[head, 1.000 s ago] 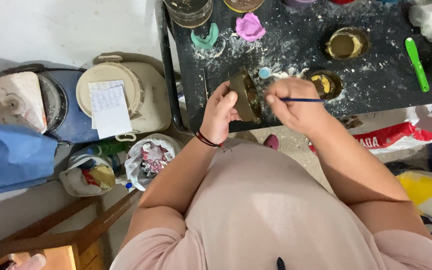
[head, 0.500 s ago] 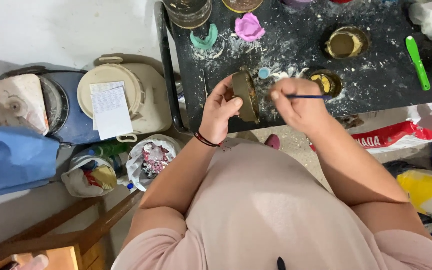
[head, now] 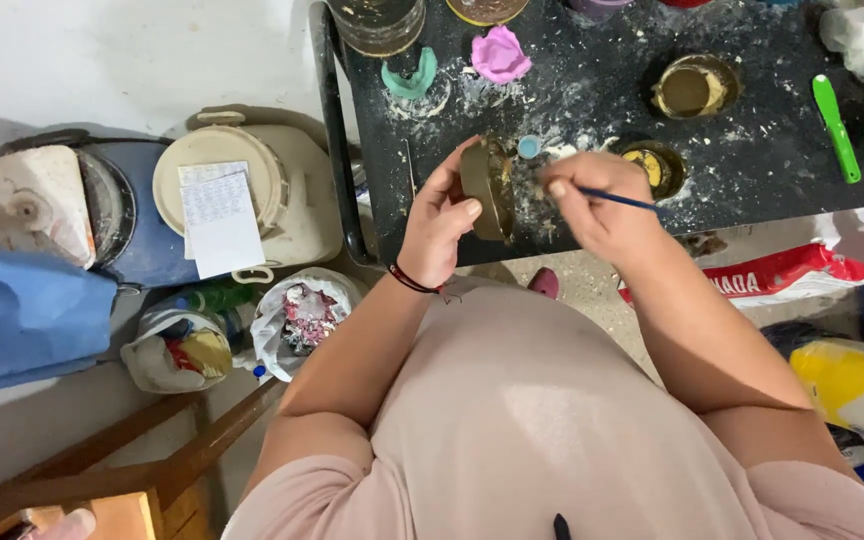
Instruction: The person paints the inside of a small ceramic bowl with a brush, repeatedly dipping it into a container of gold paint. Later, they use a green spatula to scoop a white powder from a larger container into a smaller one.
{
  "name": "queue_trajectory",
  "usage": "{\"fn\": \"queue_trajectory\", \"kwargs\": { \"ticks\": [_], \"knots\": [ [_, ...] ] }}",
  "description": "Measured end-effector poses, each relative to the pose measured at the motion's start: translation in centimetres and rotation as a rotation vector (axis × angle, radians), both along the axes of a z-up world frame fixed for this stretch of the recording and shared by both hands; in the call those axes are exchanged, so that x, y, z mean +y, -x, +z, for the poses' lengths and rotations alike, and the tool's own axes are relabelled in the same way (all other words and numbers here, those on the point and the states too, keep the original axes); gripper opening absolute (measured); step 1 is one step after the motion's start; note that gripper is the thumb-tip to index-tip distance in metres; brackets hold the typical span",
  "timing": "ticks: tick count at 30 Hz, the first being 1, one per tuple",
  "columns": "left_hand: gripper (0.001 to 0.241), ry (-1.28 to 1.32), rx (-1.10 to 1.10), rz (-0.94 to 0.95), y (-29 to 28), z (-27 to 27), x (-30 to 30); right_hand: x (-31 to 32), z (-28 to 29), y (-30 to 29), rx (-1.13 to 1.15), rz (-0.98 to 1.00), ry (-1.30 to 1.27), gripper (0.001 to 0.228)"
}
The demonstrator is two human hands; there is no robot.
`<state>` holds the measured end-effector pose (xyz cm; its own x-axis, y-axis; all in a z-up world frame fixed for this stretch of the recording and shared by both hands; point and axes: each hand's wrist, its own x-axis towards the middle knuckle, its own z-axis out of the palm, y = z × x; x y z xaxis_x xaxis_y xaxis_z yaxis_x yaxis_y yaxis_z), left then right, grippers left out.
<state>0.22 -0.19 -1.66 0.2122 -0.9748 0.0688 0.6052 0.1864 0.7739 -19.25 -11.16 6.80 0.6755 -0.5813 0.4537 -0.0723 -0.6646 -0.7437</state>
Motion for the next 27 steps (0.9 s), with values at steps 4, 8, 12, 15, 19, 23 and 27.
{"fn": "queue_trajectory", "kwargs": {
  "ticks": [4,8,12,15,19,23,27],
  "knots": [
    [0.074,0.003,0.02,-0.006,0.0,-3.3,-0.1,1.1,-1.0,1.3,0.026,-0.009,-0.026,0.02],
    [0.07,0.039,0.09,0.005,0.1,-2.1,-0.3,1.2,-0.9,1.2,-0.025,-0.07,-0.031,0.019],
    [0.073,0.084,0.19,0.013,-0.1,-2.3,-0.3,2.5,0.9,1.1,-0.08,-0.102,-0.09,0.021],
    [0.077,0.121,0.222,0.011,0.2,-1.6,-0.4,2.1,0.8,0.7,-0.034,-0.103,-0.03,0.021],
    [0.084,0.166,0.258,0.019,0.6,-1.7,-0.9,2.1,-1.8,3.7,-0.135,-0.138,-0.097,0.025],
    [0.09,0.281,0.2,-0.098,1.9,-0.6,-2.1,2.8,4.9,2.1,0.03,-0.185,-0.076,0.029],
    [0.09,0.328,0.059,-0.196,4.7,-0.6,-3.7,2.6,6.5,2.7,0.197,-0.045,-0.193,0.081]
  ]
}}
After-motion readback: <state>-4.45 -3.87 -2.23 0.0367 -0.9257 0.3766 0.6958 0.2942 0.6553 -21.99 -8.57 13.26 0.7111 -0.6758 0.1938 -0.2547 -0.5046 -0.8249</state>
